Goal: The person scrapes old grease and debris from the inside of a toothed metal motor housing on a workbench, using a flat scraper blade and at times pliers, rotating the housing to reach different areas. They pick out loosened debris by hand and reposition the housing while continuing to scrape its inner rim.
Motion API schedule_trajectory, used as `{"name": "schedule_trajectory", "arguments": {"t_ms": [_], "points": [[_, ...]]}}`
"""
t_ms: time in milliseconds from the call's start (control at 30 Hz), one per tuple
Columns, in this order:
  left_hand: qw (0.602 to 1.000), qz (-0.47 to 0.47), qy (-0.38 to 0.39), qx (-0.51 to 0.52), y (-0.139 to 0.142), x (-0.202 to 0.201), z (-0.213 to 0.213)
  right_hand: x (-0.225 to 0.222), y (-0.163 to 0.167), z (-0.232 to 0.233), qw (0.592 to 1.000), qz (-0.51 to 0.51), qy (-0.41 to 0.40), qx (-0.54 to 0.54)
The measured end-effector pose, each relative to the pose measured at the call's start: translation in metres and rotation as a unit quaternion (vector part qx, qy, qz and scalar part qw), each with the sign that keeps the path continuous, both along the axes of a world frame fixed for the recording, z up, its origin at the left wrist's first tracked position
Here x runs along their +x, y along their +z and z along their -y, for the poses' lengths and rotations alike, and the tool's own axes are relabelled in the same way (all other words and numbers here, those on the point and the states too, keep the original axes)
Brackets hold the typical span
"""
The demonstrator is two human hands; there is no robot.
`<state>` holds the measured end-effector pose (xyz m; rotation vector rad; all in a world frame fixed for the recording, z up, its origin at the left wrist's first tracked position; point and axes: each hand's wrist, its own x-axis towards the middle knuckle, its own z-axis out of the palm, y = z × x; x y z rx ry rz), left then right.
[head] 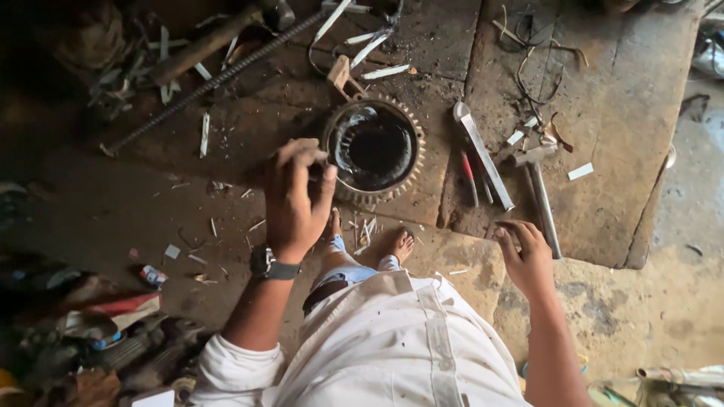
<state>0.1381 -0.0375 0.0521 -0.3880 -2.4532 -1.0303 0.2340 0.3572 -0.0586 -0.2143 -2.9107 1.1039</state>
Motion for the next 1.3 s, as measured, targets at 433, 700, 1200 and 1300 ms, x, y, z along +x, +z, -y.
{"name": "schedule_trajectory", "arguments": {"t_ms": [433,700,1200,1300], "points": [[0.972,-0.053,0.045,-0.223,-0.062,-0.017,-0.115,-0.046,-0.004,-0.035,0.981,-0.092,0.114,0.128],[0.974,-0.117,0.007,-0.196,-0.069,-0.015,-0.108,-0.079,-0.004,-0.015,0.975,-0.072,0.120,0.172],[0.973,-0.074,-0.140,-0.167,-0.053,-0.012,-0.023,-0.098,-0.003,-0.001,0.979,0.056,0.074,0.181],[0.984,-0.093,-0.095,-0.121,-0.045,-0.008,-0.007,-0.094,0.003,-0.004,0.996,0.079,-0.045,0.019]]}}
